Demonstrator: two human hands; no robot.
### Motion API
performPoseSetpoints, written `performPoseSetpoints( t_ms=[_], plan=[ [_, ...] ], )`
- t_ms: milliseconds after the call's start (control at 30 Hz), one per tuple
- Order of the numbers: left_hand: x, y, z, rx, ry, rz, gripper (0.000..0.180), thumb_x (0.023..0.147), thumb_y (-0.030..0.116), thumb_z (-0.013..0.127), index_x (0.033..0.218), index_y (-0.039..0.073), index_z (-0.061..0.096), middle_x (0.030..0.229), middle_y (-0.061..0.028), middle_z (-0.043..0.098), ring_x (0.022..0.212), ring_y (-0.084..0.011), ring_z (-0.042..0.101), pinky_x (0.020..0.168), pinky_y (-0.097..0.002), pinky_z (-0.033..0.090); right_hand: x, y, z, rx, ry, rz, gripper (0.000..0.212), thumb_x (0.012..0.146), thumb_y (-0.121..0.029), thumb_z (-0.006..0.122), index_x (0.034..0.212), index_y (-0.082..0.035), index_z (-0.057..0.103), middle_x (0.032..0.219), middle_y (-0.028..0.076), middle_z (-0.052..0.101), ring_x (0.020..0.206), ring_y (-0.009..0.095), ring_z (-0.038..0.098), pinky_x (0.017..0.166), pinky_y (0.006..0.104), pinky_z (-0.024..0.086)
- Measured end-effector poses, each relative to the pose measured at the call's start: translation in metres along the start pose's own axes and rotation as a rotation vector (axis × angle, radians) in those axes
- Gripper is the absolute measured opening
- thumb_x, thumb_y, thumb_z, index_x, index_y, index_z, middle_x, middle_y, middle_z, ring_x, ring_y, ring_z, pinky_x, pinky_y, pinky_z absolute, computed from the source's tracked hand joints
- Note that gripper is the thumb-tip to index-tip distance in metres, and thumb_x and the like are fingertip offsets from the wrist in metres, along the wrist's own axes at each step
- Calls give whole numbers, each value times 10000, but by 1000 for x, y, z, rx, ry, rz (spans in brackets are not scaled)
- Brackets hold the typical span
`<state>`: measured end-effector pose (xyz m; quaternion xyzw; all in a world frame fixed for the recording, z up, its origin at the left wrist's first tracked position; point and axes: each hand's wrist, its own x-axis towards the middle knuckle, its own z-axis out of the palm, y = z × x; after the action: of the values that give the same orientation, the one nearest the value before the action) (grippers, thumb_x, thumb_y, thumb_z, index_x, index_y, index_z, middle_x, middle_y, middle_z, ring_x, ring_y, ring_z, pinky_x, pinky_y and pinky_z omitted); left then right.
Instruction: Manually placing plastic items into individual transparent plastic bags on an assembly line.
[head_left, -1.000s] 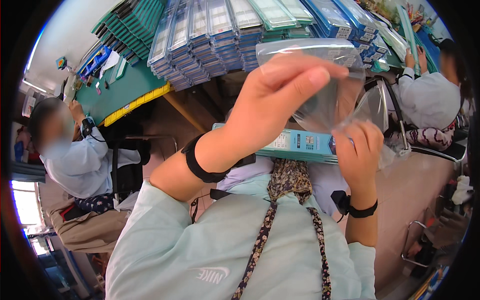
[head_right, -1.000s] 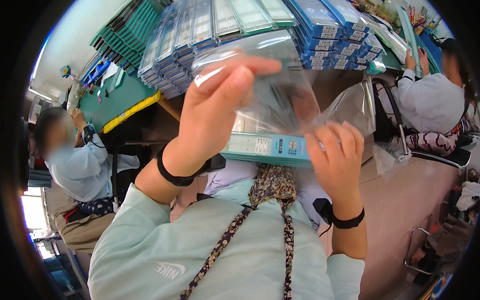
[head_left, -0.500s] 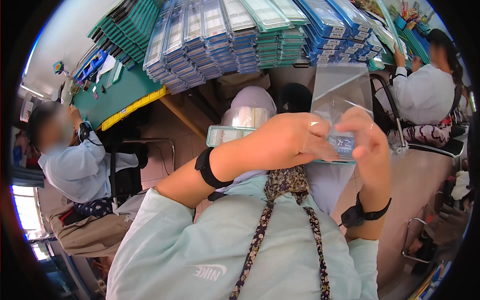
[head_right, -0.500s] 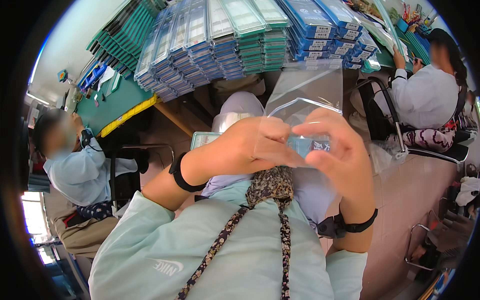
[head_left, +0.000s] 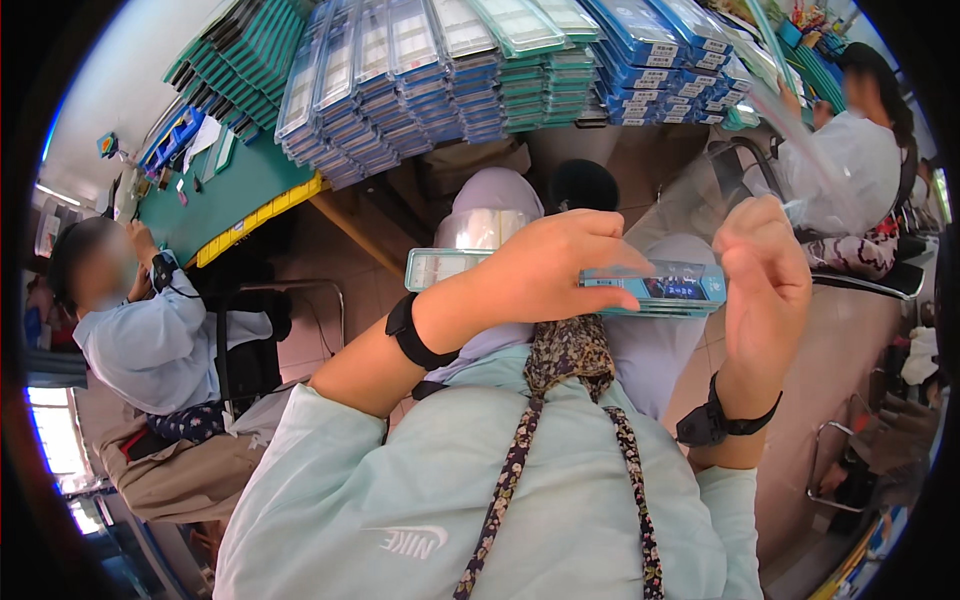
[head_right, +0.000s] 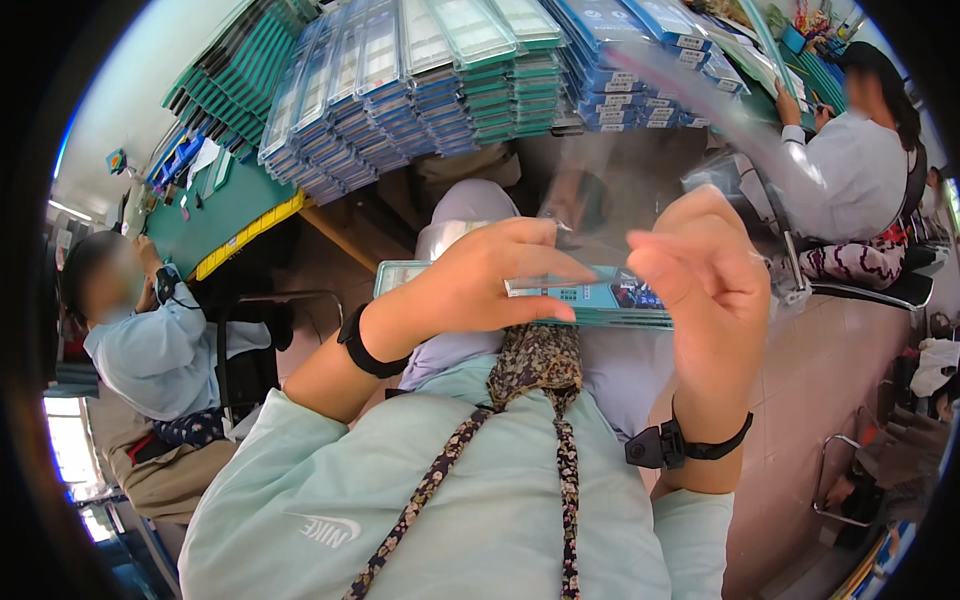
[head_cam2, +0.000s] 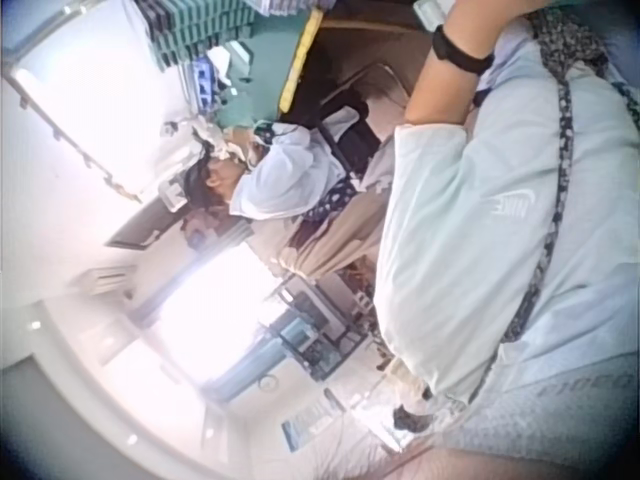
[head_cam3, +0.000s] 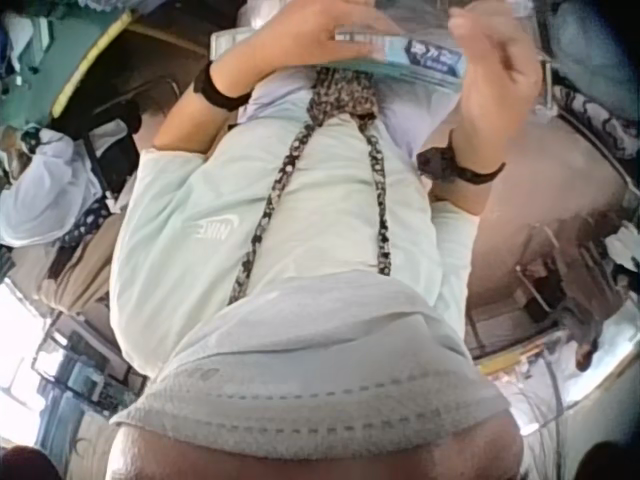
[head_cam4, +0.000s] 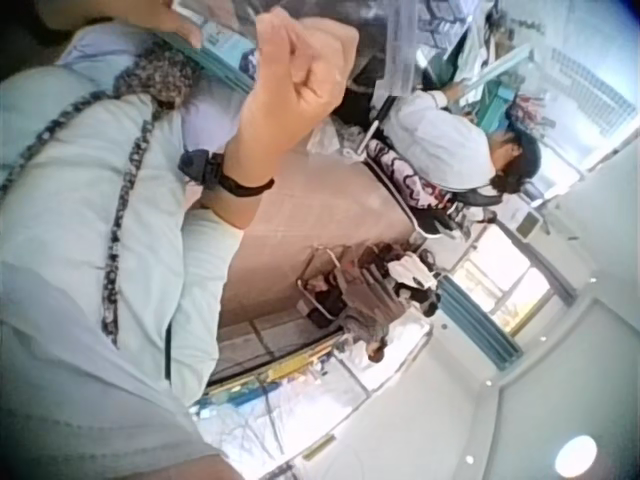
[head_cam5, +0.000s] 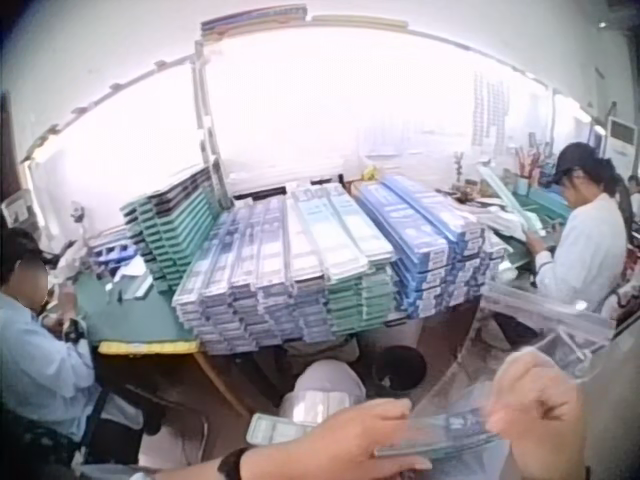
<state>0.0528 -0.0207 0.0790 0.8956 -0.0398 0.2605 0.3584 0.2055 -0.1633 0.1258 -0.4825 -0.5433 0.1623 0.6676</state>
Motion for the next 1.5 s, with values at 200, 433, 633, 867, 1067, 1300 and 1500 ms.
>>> performPoseSetpoints(
  t_ms=[200,433,633,867,1067,1300,1500],
  plan=[
    [9,13,-21,-150,123,61,565,600,365,818,1038,60,632,777,-37,412,715,-180,414,617,-291,351,0,-1,10,-12,-19,-8,106,670,29,706,742,-4,636,767,57,508,727,140,478,616,240,358],
    [10,26,-30,-167,369,-137,539,629,262,827,1068,78,574,814,1,377,686,-115,342,584,-240,295,-7,4,23,-309,153,-10,135,655,39,712,764,-12,650,754,54,538,710,145,487,546,217,336],
    [14,32,-34,-92,312,-49,478,642,256,798,1003,74,542,861,-86,460,820,-261,466,715,-339,395,-3,-4,20,-418,-65,-144,172,676,46,666,832,-25,662,763,63,553,705,183,485,557,259,339],
    [13,30,-31,-163,192,122,168,811,210,662,859,63,598,789,-78,477,766,-253,457,657,-356,378,-7,-3,20,-476,-277,-184,225,724,-68,670,936,-14,618,837,85,550,805,225,494,698,312,387],
    [14,29,-41,-67,294,84,108,857,143,584,853,38,610,754,-88,461,766,-259,455,658,-354,381,-37,50,16,-485,-221,18,573,715,-365,742,1083,1,500,1070,127,506,984,245,481,883,378,366],
    [11,27,-53,-73,339,-55,101,842,129,605,858,37,644,751,-78,454,749,-232,457,651,-319,381,-64,89,20,-1012,-584,23,779,527,-393,798,1141,-3,519,1129,97,512,1058,299,447,897,419,336],
    [8,24,-50,-35,379,-53,101,808,142,663,805,46,630,771,-76,458,740,-221,481,611,-312,401,-65,96,14,-1042,-514,-5,724,537,-382,787,1111,-24,531,1050,97,528,998,292,470,859,413,352]
  ],
)
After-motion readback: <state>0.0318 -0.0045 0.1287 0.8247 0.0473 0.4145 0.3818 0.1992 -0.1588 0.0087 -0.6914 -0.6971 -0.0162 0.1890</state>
